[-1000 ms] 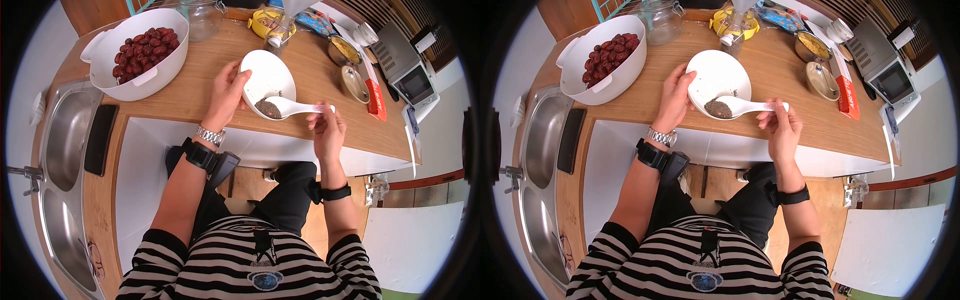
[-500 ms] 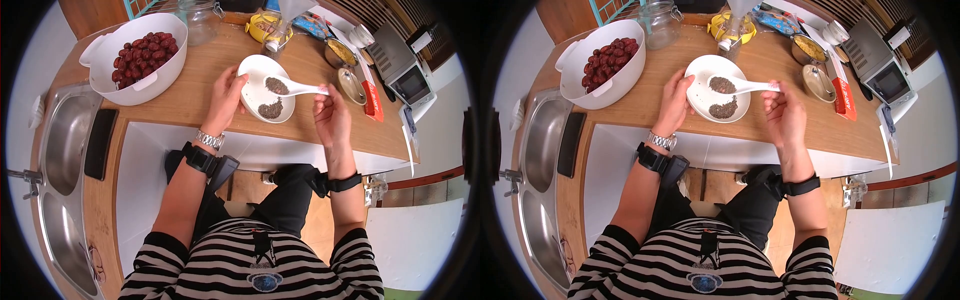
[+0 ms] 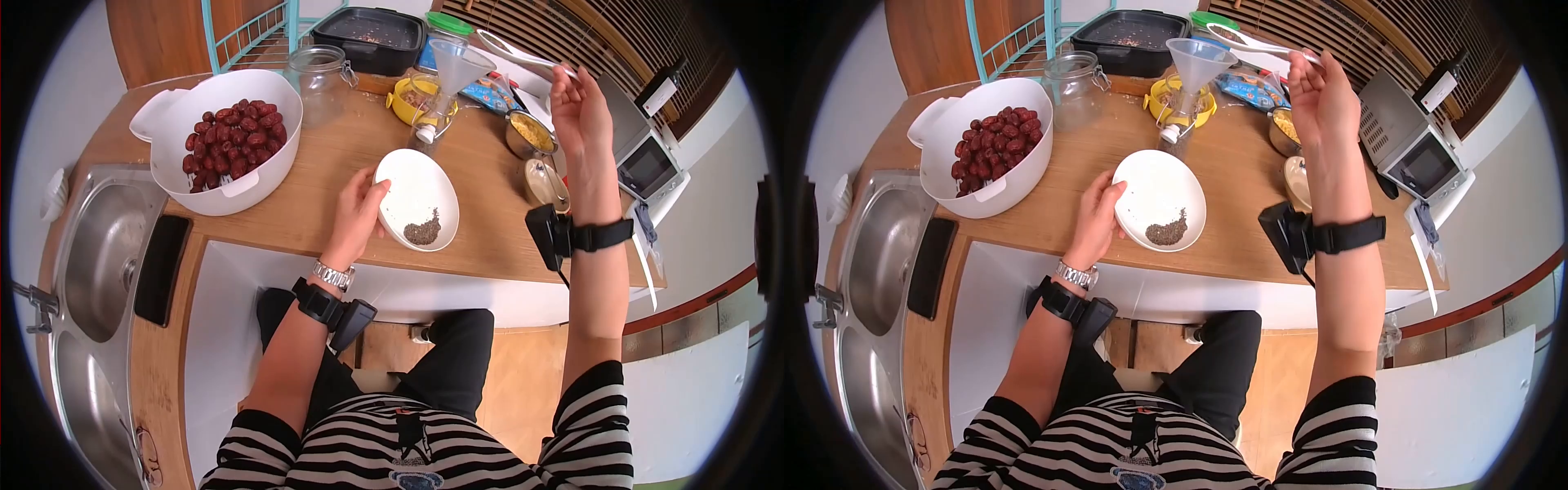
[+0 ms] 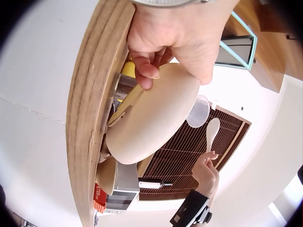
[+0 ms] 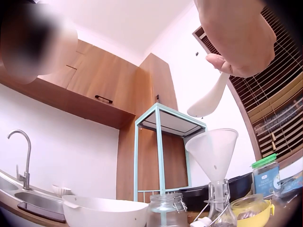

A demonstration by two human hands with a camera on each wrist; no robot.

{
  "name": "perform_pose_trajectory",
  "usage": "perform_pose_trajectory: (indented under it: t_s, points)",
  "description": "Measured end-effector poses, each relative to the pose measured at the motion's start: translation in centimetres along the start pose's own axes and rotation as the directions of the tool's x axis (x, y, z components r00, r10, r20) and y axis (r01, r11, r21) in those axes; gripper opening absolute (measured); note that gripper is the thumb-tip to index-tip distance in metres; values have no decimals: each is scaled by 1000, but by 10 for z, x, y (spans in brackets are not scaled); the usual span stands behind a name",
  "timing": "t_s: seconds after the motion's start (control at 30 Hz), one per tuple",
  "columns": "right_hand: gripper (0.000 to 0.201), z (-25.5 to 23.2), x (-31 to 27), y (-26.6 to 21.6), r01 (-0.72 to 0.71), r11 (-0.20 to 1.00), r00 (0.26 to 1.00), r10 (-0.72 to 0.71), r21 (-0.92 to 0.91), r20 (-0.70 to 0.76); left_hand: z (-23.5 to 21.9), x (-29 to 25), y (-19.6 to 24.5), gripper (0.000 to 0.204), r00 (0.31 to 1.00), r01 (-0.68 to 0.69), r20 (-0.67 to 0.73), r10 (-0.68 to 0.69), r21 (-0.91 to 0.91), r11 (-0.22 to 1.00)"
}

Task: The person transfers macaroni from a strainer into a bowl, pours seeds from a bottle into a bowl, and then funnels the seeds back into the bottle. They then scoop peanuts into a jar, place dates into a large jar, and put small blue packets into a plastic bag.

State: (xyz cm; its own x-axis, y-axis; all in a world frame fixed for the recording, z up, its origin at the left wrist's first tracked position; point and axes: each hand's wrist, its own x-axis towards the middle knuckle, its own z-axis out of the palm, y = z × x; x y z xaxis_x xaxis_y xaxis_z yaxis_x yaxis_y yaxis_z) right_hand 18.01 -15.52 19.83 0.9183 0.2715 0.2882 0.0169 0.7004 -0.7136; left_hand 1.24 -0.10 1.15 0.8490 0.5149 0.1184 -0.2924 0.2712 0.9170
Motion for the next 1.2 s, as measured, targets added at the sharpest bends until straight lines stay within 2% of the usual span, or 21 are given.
perform_pose_trajectory:
  t_s: [0.1,0.13,0.2,0.23,0.27,0.33,0.37,0.4,0.47,0.53,0.6,0.67,0.73,0.8,0.87,0.97,1.2]
  points:
    - [21,10,6,13,123,965,992,-115,-232,47,0,1,-1,41,1000,-1,-2,1,-15,1000]
    - [21,12,4,18,125,965,992,-117,-231,46,0,1,-1,41,1000,-5,1,5,-14,1000]
    - [23,12,-1,27,339,816,930,-215,-468,299,0,1,0,41,1000,-8,5,8,-12,1000]
    - [23,11,-5,28,427,729,894,-250,-534,373,1,0,0,40,1000,-13,5,13,-17,1000]
    - [23,9,-9,28,423,730,895,-246,-536,371,0,0,0,40,1000,-15,3,16,-23,1000]
    - [23,3,-18,23,709,501,699,-407,-496,588,0,0,-1,40,1000,-19,5,19,-16,1000]
    - [22,0,-25,19,754,474,651,-449,-454,612,-1,1,-2,39,1000,-25,7,25,-11,1000]
    - [22,-2,-37,16,762,431,648,-502,-484,573,-1,0,-3,39,1000,-8,-1,8,-12,1000]
    - [24,-14,-57,14,741,483,671,-556,-467,491,-2,1,-3,38,999,-30,22,30,-16,999]
    - [25,-32,-81,18,641,600,766,-455,-479,454,-2,0,-3,38,1000,-26,8,26,-20,999]
    - [24,-50,-103,30,548,622,828,-309,-559,468,-1,0,0,38,998,-52,31,53,-28,998]
    - [20,-71,-118,43,522,540,840,-189,-660,509,-1,0,2,37,999,-35,28,36,-36,999]
    - [17,-83,-131,56,400,587,890,-66,-703,452,0,0,3,37,1000,-14,20,15,-40,999]
    - [17,-92,-138,64,380,561,892,-10,-735,453,0,1,1,38,1000,-16,23,17,-41,999]
    - [17,-96,-143,68,400,463,892,3,-791,452,1,1,1,38,999,-20,29,21,-41,999]
    - [16,-105,-146,75,440,413,875,1,-797,483,2,1,2,39,999,-14,28,14,-12,1000]
    - [16,-104,-154,74,439,411,875,7,-799,484,2,1,1,40,998,-47,36,49,-36,998]
